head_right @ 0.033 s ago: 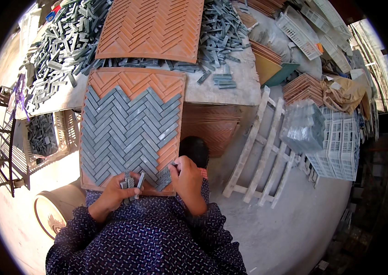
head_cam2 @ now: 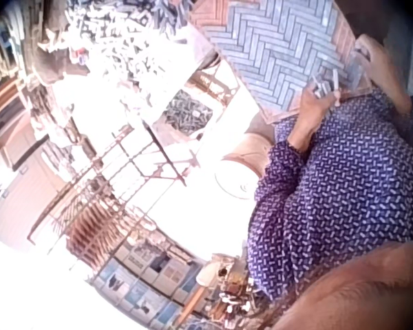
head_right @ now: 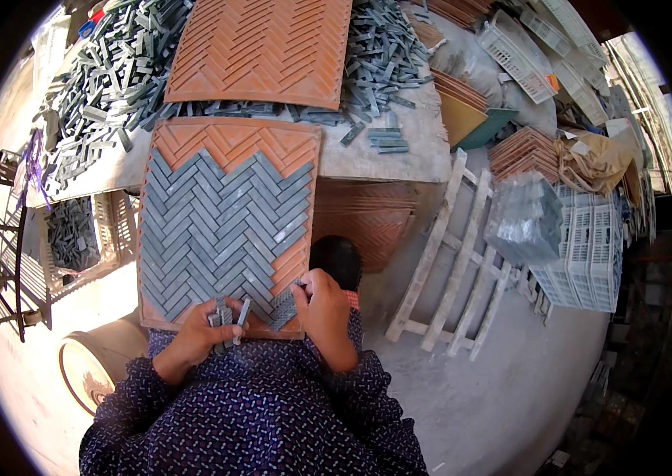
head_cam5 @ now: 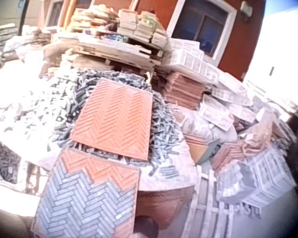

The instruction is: The person arranges small rectangular tiles on a square board in a herringbone pattern. They pick tiles from a nearby pile, place them one by one, and occasionally flip the board to continue the pattern.

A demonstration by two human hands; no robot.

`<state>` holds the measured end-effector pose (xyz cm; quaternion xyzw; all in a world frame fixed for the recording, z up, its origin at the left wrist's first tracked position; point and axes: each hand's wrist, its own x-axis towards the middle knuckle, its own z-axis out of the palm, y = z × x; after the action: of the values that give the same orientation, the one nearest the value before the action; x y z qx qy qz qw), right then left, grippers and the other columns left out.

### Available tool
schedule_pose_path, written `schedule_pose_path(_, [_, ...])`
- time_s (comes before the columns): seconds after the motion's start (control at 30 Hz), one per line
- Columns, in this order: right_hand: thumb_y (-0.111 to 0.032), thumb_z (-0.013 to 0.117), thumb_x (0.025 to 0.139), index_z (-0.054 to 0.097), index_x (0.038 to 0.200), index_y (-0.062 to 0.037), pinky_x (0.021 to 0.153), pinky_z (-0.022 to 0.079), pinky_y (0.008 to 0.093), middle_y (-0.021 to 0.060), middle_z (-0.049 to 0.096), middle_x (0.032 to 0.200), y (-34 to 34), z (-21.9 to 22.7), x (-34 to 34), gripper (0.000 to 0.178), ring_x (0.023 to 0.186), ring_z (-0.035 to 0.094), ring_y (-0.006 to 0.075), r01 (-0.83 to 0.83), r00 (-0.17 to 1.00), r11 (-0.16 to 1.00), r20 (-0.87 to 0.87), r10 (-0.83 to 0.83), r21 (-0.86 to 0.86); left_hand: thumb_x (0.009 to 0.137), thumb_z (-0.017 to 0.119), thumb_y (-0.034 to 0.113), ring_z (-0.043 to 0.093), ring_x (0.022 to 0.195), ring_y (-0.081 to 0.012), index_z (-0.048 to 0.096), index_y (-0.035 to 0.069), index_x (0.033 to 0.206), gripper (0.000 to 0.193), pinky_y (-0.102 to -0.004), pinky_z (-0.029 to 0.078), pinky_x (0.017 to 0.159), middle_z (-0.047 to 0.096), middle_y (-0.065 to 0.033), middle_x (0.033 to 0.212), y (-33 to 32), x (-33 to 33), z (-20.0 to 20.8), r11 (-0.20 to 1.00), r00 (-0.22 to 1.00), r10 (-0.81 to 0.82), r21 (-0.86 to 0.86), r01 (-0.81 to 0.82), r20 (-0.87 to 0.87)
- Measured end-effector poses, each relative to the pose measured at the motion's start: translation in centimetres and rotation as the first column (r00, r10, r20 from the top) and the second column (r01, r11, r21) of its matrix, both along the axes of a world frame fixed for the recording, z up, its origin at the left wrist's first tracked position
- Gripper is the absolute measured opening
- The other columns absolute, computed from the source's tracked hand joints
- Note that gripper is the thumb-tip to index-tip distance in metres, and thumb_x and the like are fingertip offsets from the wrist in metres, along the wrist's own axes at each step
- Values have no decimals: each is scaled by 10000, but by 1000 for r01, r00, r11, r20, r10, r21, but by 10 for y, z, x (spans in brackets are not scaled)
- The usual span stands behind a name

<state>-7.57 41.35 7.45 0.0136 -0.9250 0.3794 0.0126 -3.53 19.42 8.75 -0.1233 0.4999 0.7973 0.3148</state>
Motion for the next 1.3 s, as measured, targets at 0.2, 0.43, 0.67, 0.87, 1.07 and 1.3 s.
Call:
schedule_pose_path(0.2, [-56, 714, 738, 565, 824, -25, 521, 446, 293, 94, 571, 671, 8, -12, -4, 175, 563, 566, 188, -82, 994, 990, -80, 73, -114, 793, 683, 25, 585, 793, -120, 547, 23, 1062, 302, -251, 485, 710, 611, -51, 902, 2, 1, -3, 999, 1000, 4, 32, -4, -11])
schedule_pose_path(0.43, [-89, 729, 740, 588, 904, -23, 565, 460, 279, 76, 581, 749, -6, 19, 1, 226, 634, 573, 181, -93, 995, 982, -37, 88, -167, 792, 678, 5, 566, 770, -86, 573, 23, 1034, 264, -224, 473, 681, 595, -12, 878, 4, -2, 0, 1000, 1000, -15, 1, 15, -13])
schedule_pose_path(0.67, [-27, 697, 796, 587, 973, 6, 622, 463, 198, 12, 588, 804, -14, 23, 9, 211, 728, 568, 49, -36, 792, 609, 350, 501, -792, 801, 669, -1, 571, 787, -94, 579, 15, 1031, 247, -234, 480, 684, 602, -22, 892, 5, 2, 2, 997, 995, -72, 22, 74, -62])
schedule_pose_path(0.87, [-10, 650, 832, 590, 936, 16, 562, 469, 208, 43, 601, 772, 14, 15, -7, 123, 634, 574, 86, -21, 885, 661, 294, 362, -750, 825, 643, 15, 577, 858, -141, 562, 12, 1043, 232, -260, 494, 688, 602, -74, 976, 6, 1, -7, 995, 999, 34, 92, -34, 3])
schedule_pose_path(1.07, [-52, 646, 835, 609, 890, 9, 508, 460, 189, 36, 613, 706, 21, 6, -33, 90, 579, 563, 67, 156, 948, 834, 317, 23, -529, 826, 643, 19, 561, 826, -135, 552, 18, 1040, 233, -263, 495, 668, 572, -63, 990, 4, 3, -11, 995, 999, 44, 85, -46, 26])
schedule_pose_path(1.3, [-68, 724, 747, 627, 856, -2, 543, 479, 272, 89, 608, 721, 9, -8, -30, 160, 603, 607, 171, -23, 999, 978, -46, 14, -209, 829, 643, 30, 554, 815, -122, 553, 25, 1040, 229, -262, 493, 664, 553, -50, 1018, 3, 2, -11, 994, 1000, 20, 102, -22, 23])
